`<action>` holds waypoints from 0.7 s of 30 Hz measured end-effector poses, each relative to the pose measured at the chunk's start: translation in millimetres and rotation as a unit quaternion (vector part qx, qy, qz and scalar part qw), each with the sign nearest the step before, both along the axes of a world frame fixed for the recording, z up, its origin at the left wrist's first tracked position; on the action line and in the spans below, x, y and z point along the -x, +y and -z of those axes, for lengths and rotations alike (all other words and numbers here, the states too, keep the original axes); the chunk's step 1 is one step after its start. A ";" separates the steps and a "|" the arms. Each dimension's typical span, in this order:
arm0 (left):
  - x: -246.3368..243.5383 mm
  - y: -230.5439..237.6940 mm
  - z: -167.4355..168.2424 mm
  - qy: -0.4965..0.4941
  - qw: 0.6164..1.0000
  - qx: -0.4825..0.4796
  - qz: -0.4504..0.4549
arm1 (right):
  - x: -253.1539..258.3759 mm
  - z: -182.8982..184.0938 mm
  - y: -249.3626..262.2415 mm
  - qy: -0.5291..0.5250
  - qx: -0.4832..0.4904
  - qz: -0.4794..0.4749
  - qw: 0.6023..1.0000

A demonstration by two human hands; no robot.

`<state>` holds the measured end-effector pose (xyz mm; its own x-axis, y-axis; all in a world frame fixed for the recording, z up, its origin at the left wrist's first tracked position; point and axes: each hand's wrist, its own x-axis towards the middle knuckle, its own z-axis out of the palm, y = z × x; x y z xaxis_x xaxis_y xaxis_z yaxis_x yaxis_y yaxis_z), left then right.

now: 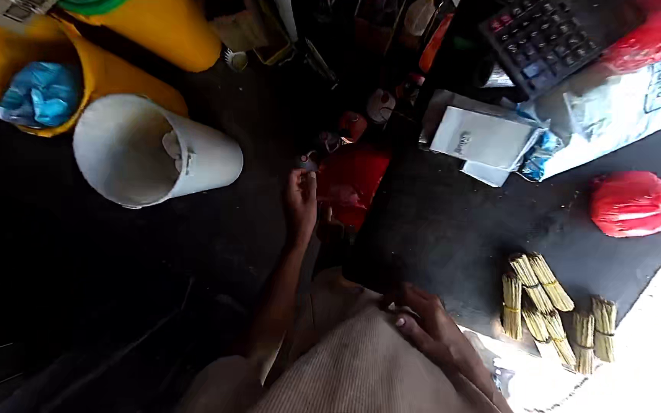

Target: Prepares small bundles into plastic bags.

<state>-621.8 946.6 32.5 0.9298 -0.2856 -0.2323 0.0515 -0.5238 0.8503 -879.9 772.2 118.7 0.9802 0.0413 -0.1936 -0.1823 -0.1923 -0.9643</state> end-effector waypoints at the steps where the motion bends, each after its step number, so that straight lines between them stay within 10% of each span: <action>1: -11.9 13.0 22.7 0.017 0.998 -0.033 0.045 | -20.1 1.6 11.2 0.015 -0.007 0.000 1.000; 5: -15.3 13.1 108.7 0.005 0.944 -0.161 0.288 | -91.3 1.9 48.4 0.089 -0.051 0.004 0.995; 9: -11.6 11.1 179.1 -0.077 0.941 -0.150 0.295 | -131.0 6.5 82.2 0.147 0.002 0.008 0.989; 17: -120.9 67.6 28.0 0.260 0.917 0.159 0.258 | -175.8 -1.7 78.4 0.100 0.095 0.321 0.937; 21: -138.3 66.6 -30.6 0.273 0.908 0.232 0.216 | -220.2 2.1 73.3 0.109 0.292 0.155 0.937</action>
<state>-483.5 1013.2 63.2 0.4896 -0.7815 -0.3867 0.4066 -0.1877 0.8941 -659.7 845.4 116.6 0.8617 -0.4152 -0.2915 -0.4978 -0.5813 -0.6436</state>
